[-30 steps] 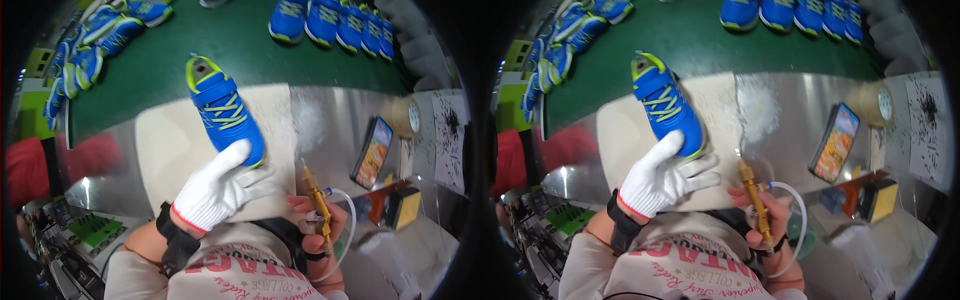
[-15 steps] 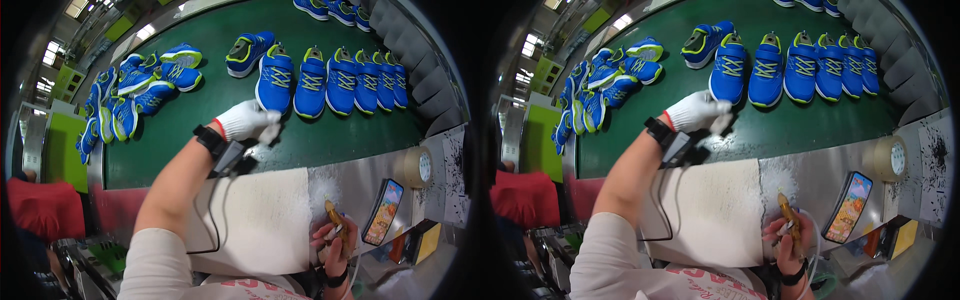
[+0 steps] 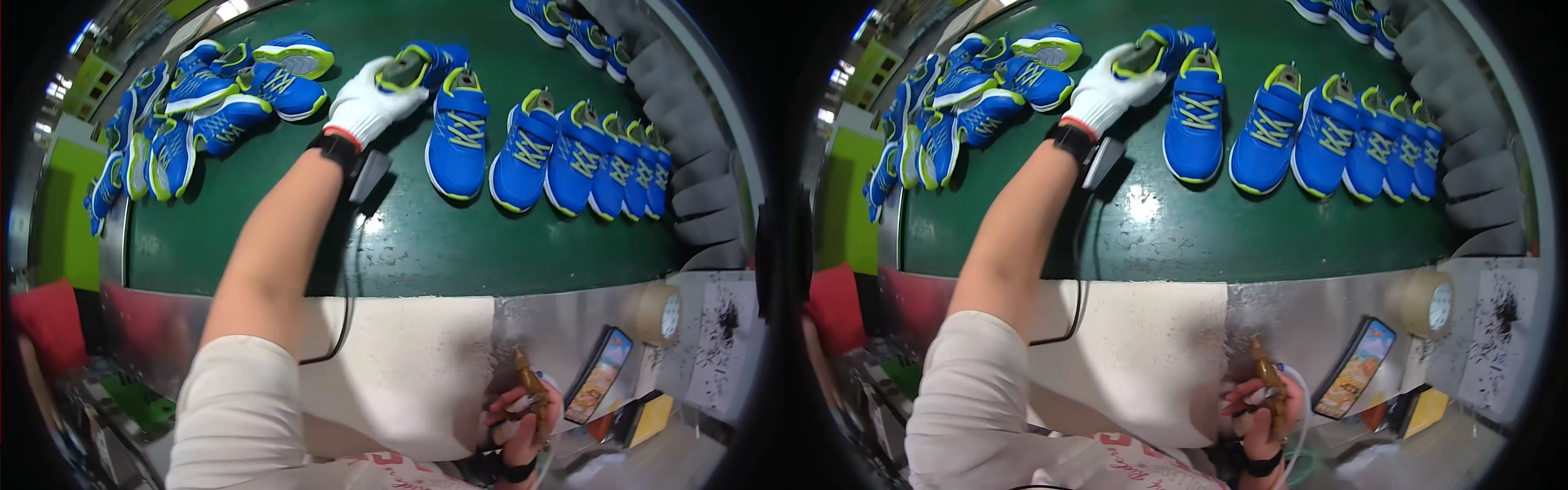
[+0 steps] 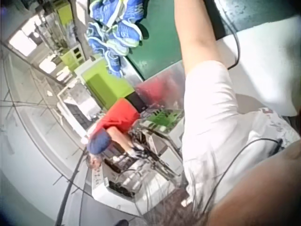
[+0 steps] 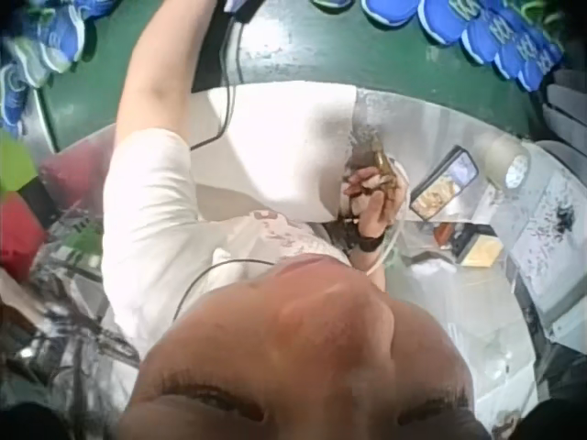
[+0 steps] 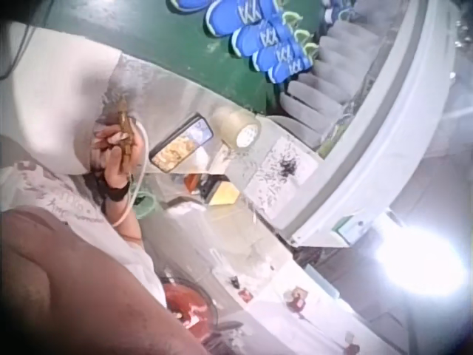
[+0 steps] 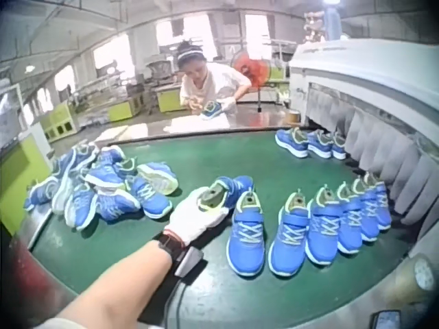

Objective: The person uses a handheld air blower to clean the interior and exterior of blue and neon-green sneakers. They repeatedly pick up shoes from a green workbench, direct the nozzle into the shoe opening, and blow air across the upper and sole before placing the shoe back on the bench.

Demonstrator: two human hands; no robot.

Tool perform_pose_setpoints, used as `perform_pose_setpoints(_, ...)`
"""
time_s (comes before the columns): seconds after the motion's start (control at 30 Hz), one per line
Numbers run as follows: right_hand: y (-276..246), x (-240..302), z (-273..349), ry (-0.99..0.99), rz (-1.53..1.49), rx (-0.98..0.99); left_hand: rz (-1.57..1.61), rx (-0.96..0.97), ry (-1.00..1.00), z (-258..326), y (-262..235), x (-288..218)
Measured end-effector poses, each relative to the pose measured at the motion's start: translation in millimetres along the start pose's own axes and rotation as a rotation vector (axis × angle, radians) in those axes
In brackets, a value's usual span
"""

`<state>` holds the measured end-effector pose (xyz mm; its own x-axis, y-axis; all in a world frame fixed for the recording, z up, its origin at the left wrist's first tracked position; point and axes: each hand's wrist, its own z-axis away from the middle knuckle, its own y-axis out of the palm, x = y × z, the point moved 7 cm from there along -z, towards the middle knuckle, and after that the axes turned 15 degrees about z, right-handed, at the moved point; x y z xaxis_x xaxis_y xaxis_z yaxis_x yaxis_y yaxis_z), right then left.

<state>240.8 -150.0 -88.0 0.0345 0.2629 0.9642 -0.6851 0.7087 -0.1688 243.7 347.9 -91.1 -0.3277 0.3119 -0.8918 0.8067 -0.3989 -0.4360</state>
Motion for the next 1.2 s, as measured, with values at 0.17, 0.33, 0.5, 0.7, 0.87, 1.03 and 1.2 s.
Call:
perform_pose_setpoints(0.17, 8.7, 6.7, -5.2, -0.046, -0.034, 0.020, 0.243, 0.025, -0.091, 98.7, -80.4, 6.6)
perform_pose_setpoints(0.33, 7.8, 12.4, -5.2, -0.072, -0.011, 0.026, -0.026, -0.084, -0.163, 209.6, -169.1, -21.8)
perform_pose_setpoints(0.5, 6.3, 10.7, -1.7, -0.116, 0.008, 0.037, 0.153, -0.104, -0.101, 318.2, -172.4, -81.9)
perform_pose_setpoints(0.7, 18.9, 16.2, 8.2, -0.198, 0.100, 0.113, 0.174, 0.309, -0.269, 352.4, -133.2, -97.7)
perform_pose_setpoints(0.87, 34.1, 30.1, 27.3, -0.333, 0.464, 0.118, -0.148, 0.059, -0.106, 267.2, -141.4, -47.5)
perform_pose_setpoints(1.03, 26.4, 36.2, 63.4, -0.158, 0.333, 0.077, 0.453, 0.283, -0.200, 293.1, -116.5, -100.8)
perform_pose_setpoints(1.2, 58.5, 87.2, 105.5, -0.517, -0.174, 0.317, 0.726, 0.439, 0.128, 343.1, -111.6, -126.8)
